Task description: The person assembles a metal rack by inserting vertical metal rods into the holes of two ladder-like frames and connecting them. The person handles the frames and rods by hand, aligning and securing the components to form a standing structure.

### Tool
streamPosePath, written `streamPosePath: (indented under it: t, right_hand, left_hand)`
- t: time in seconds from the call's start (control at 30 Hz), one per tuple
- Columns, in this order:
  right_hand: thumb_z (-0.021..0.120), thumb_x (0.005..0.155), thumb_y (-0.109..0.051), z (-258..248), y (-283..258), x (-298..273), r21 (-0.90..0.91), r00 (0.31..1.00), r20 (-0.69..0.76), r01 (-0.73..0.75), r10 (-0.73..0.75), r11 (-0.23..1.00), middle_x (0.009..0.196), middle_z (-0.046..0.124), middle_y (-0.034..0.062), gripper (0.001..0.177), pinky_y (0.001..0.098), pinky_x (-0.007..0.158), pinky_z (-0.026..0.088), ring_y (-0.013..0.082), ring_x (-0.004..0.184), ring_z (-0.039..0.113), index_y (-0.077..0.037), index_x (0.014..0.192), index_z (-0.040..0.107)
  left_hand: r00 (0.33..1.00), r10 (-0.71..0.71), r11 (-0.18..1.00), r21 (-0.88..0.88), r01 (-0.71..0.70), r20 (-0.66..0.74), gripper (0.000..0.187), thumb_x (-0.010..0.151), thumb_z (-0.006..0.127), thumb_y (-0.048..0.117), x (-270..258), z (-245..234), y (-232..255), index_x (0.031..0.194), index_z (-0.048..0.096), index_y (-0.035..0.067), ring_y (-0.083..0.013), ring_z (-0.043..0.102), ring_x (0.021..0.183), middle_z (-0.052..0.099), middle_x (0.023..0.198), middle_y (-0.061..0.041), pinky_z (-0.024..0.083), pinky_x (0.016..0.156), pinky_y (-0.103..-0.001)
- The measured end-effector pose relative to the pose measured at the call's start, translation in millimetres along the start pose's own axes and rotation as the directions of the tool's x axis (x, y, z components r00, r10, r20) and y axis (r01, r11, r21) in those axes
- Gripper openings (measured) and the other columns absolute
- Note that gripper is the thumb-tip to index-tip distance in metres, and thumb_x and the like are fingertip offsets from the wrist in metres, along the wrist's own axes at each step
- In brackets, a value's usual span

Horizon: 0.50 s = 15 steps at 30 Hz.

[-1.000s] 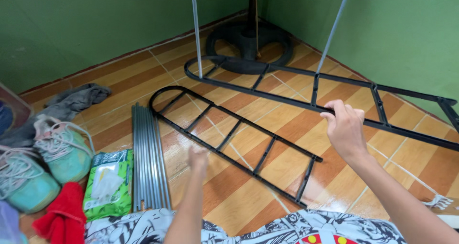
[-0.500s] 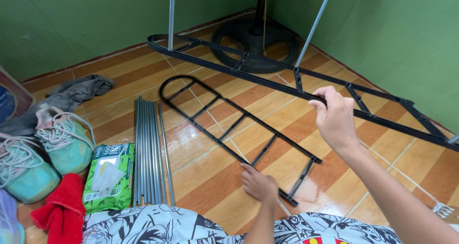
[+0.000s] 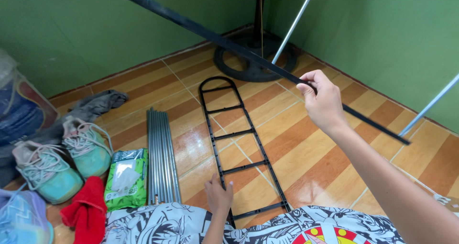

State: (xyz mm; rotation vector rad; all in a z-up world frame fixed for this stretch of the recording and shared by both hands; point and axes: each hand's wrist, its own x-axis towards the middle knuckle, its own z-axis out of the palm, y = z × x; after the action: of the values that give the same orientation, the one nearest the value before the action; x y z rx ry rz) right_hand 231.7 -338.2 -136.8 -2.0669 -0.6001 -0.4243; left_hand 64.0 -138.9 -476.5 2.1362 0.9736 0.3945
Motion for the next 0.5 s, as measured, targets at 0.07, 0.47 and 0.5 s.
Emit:
streamPosePath:
  t: [0.07,0.47,0.5]
  right_hand:
    - [0.062,0.103,-0.012,-2.2,-10.0,7.0,0.157,0.999,0.043,-0.027,0.021,0.987,0.080,0.064,0.0029,0.012,0.0257,0.062,0.043,0.0092,0.069,0.052,-0.001,0.109,0.062]
    - [0.048,0.110,-0.026,-55.1,-76.8,39.9,0.720,0.912,0.376,-0.398,0.162,0.568,0.082,0.052,-0.0011,0.022,0.0246,0.070,0.042,0.0106,0.074,0.046,-0.013,0.125,0.057]
    - [0.047,0.110,-0.027,-61.8,-78.1,41.1,0.728,0.902,0.401,-0.419,0.159,0.543,0.083,0.051,-0.0016,0.023,0.0257,0.072,0.043,0.0108,0.074,0.045,-0.014,0.127,0.056]
  left_hand:
    - [0.988,0.132,0.981,-0.134,-0.142,-0.083,0.061,0.083,0.080,0.028,5.0,-5.6,8.6,0.135,0.055,0.007,-0.0383,0.059,0.112,0.059,0.120,-0.020,0.051,0.094,-0.045]
    - [0.907,0.363,0.742,-0.656,-0.141,0.216,0.065,0.105,0.042,0.050,20.2,-131.4,103.5,0.156,0.037,0.010,-0.0279,0.036,0.148,0.042,0.158,-0.013,0.031,0.119,-0.040]
    - [0.896,0.386,0.719,-0.681,-0.142,0.221,0.063,0.104,0.040,0.048,13.2,-141.7,108.2,0.155,0.040,0.011,-0.0271,0.040,0.147,0.047,0.155,-0.013,0.033,0.119,-0.039]
